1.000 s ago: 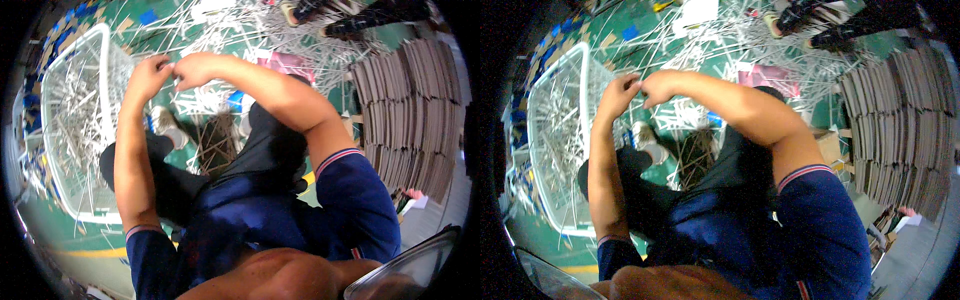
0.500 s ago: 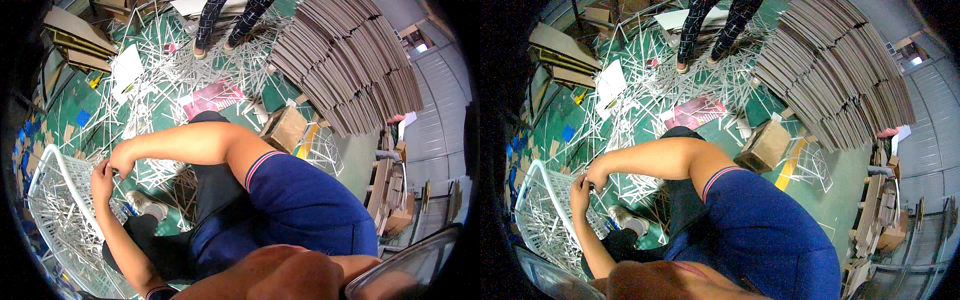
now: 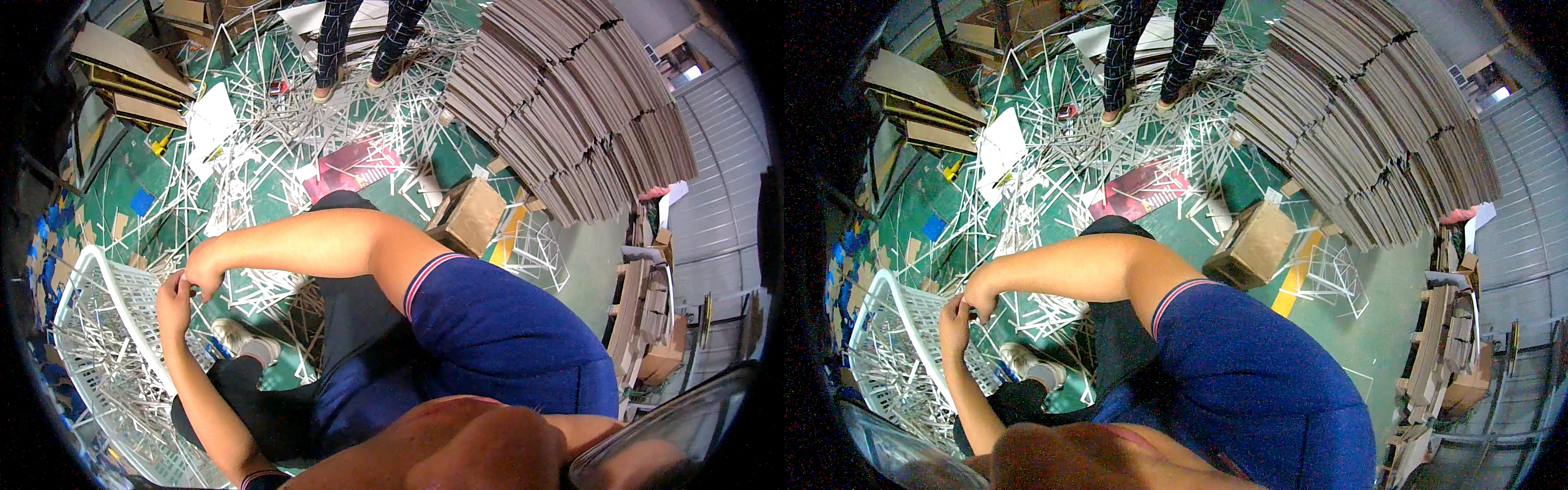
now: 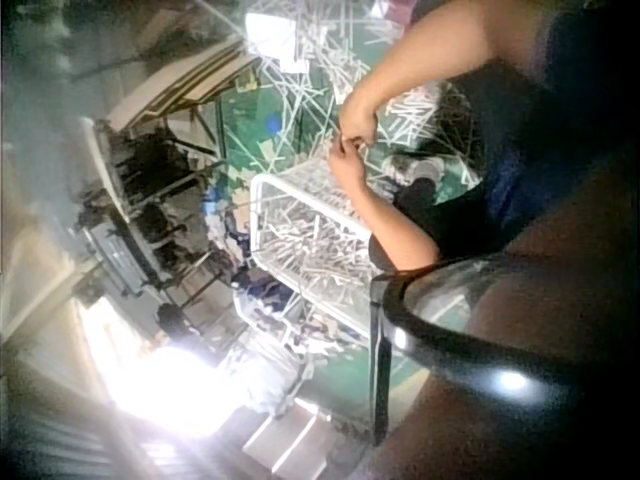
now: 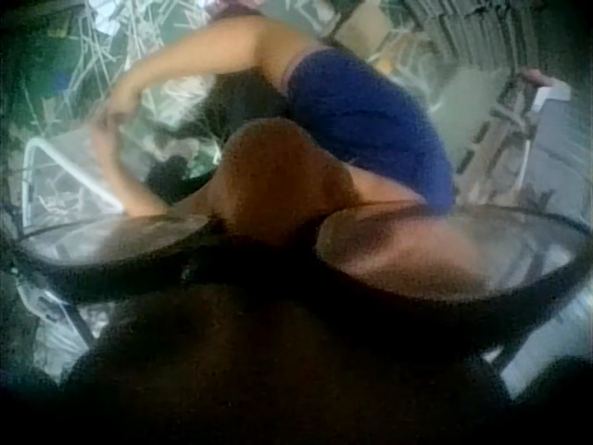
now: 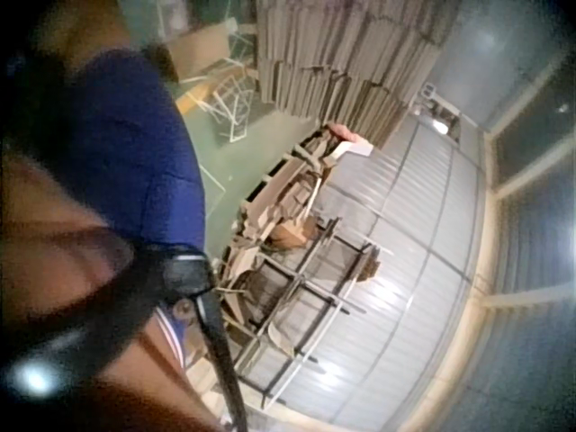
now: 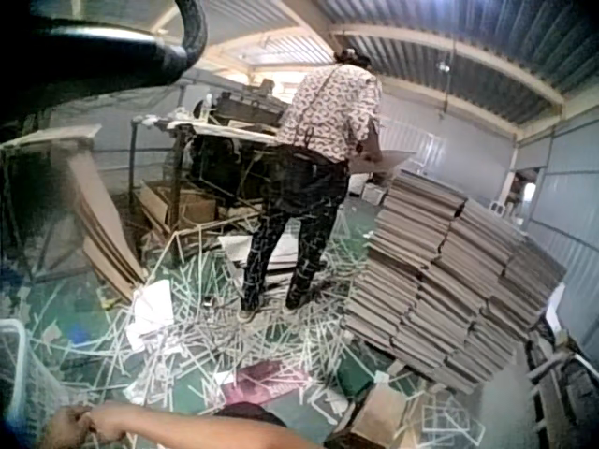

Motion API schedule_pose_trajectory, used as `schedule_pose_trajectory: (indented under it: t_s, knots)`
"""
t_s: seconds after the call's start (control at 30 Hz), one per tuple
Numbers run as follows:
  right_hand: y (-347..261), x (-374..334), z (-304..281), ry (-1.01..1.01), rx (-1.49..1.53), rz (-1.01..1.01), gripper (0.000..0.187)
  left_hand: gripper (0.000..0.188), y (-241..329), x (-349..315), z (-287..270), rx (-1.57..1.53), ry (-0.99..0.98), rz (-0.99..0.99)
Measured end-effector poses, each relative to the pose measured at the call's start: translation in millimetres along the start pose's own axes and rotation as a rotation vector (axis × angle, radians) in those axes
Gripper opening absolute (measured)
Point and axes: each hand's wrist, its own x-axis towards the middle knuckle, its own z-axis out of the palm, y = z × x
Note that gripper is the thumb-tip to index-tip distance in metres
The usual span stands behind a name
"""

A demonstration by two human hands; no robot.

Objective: The person assembles long white strips into rectangular frames by hand while sitting on the floor. They gather a bundle of strips, bend them to form corners, and place the finished frames into a white plastic basket.

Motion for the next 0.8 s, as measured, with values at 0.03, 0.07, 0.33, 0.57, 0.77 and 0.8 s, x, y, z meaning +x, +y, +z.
schedule_pose_trajectory:
  t_s: [0.03, 0.07, 0.33, 0.57, 0.77, 0.8]
  knots:
    - [0.1, -0.8, -0.8, 0.018, 0.005, -0.013, 0.047, 0.032, -2.4, 1.4, 0.5, -0.021, -0.004, 0.007]
    - [0.3, -1.0, -1.0, 0.02, 0.009, -0.025, 0.046, 0.033, -4.8, 2.7, 0.8, -0.065, -0.023, -0.007]
    - [5.2, 6.6, 3.0, 0.018, -0.006, -0.058, 0.048, 0.032, -13.4, 5.9, 1.8, 0.042, 0.003, 0.016]
    - [3.7, 2.0, 2.1, 0.054, -0.013, -0.087, 0.047, 0.033, -9.5, 4.1, 0.9, 0.037, -0.017, 0.007]
    - [2.1, 0.7, 1.3, 0.031, -0.036, -0.052, 0.046, 0.034, -4.1, 1.5, 1.0, -0.021, -0.03, -0.018]
    - [2.2, 1.0, 1.7, 0.028, -0.023, -0.06, 0.046, 0.034, -3.6, 1.2, 1.4, 0.006, -0.016, -0.018]
